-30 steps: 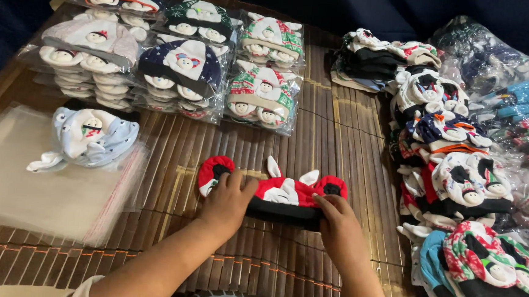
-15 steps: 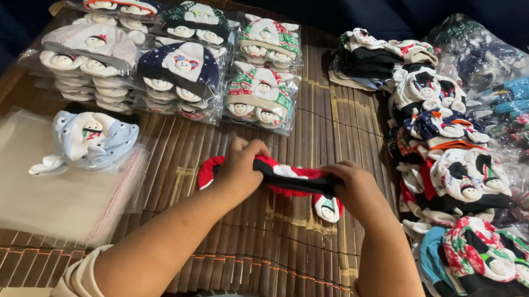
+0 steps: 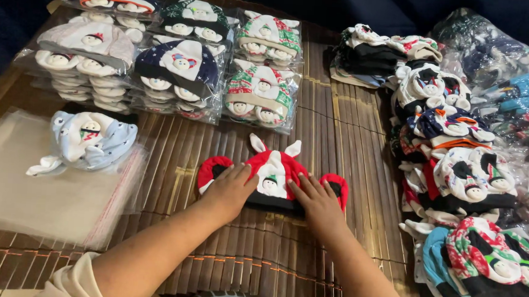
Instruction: Packaging winter hats into individual plastic bags
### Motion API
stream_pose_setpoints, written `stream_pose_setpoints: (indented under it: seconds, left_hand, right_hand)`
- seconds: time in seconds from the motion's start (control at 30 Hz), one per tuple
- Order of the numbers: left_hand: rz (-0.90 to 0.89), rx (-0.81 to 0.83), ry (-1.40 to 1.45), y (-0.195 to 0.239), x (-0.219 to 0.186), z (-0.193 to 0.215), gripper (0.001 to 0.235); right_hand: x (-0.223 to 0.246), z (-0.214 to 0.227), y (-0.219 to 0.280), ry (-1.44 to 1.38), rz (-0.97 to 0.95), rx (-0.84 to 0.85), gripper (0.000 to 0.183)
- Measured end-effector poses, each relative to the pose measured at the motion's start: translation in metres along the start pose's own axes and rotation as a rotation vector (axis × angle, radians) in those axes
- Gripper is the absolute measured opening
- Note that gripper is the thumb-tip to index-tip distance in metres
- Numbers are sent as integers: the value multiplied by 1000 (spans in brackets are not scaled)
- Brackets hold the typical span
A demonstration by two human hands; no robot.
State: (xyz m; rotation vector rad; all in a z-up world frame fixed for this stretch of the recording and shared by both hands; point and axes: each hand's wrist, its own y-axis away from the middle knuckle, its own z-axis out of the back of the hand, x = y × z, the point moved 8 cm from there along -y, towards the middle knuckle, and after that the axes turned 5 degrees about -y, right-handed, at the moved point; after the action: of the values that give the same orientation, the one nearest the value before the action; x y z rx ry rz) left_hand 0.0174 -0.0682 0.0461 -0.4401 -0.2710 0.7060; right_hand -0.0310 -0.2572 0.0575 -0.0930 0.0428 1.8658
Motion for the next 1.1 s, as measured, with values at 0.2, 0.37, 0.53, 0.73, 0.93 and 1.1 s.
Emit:
stream_pose_setpoints:
  seconds: [0.2, 0.37, 0.53, 0.73, 0.93, 1.1]
  left_hand:
    - [-107, 151, 53, 31, -11, -7, 64]
    - [-82, 93, 49, 38, -27, 2, 67]
    - [-75, 6, 78, 25, -61, 10, 64]
    - [-79, -54, 115, 20, -71, 9, 57]
    - [-102, -74, 124, 28, -71, 10, 51]
    - [-110, -83, 97, 29, -72, 12, 53]
  right_hand:
    - [13, -16, 25, -89, -5, 119, 75]
    - [10, 5, 30, -455, 16, 142, 79]
    - [-12, 46, -9, -688, -78, -236, 39]
    - [-14, -9, -53, -411, -99, -155, 39]
    - [-12, -17, -63, -300, -216, -297, 47]
    - [0, -6, -72, -142, -226, -352, 43]
